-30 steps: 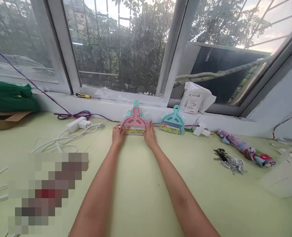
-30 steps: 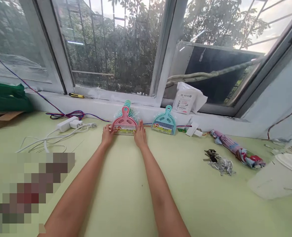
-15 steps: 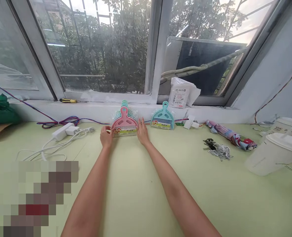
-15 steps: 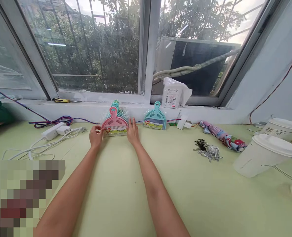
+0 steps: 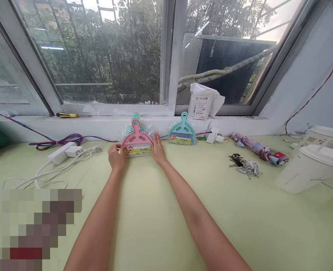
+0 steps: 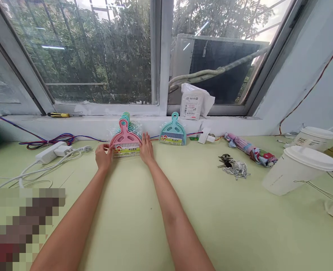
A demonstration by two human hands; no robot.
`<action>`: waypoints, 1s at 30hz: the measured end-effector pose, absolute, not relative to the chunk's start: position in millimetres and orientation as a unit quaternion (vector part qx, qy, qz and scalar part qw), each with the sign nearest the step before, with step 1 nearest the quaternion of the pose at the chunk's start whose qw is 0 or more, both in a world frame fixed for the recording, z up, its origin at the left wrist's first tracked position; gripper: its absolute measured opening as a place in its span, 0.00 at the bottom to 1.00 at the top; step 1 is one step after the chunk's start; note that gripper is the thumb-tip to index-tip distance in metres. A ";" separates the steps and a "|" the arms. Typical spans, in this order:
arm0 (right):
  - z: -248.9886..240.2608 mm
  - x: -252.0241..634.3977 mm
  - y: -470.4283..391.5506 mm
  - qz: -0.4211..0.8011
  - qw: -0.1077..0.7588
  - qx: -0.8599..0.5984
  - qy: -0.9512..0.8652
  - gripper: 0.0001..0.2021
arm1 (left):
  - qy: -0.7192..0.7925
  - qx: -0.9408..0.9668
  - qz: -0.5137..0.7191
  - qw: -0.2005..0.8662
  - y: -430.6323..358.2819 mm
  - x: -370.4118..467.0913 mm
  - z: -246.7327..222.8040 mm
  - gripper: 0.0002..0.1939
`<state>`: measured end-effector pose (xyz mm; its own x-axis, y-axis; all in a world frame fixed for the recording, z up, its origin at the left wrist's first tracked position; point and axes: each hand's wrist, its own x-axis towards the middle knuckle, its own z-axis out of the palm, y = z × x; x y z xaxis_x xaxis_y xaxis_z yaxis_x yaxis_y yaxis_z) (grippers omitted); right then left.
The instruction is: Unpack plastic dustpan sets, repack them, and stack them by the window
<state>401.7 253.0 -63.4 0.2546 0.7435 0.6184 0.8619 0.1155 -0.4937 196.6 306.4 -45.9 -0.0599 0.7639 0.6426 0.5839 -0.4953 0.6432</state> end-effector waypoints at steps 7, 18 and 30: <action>-61.1 399.5 247.6 -0.070 0.412 -0.678 -0.605 0.33 | 0.499 0.684 0.526 0.083 313.7 193.6 -50.0 0.16; -60.8 394.3 252.1 -0.123 0.392 -0.691 -0.595 0.32 | 0.485 0.698 0.525 0.047 314.7 195.5 -53.8 0.13; -52.7 523.6 202.8 -0.240 0.560 -0.769 -0.193 0.30 | 0.466 0.666 0.581 0.036 306.5 196.1 -46.5 0.31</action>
<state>523.6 202.8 -52.7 0.8103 0.0293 0.5853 0.5659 -0.2989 -0.7684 196.1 306.5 -46.5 -0.1099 0.6627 0.7408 0.5786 -0.5633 0.5898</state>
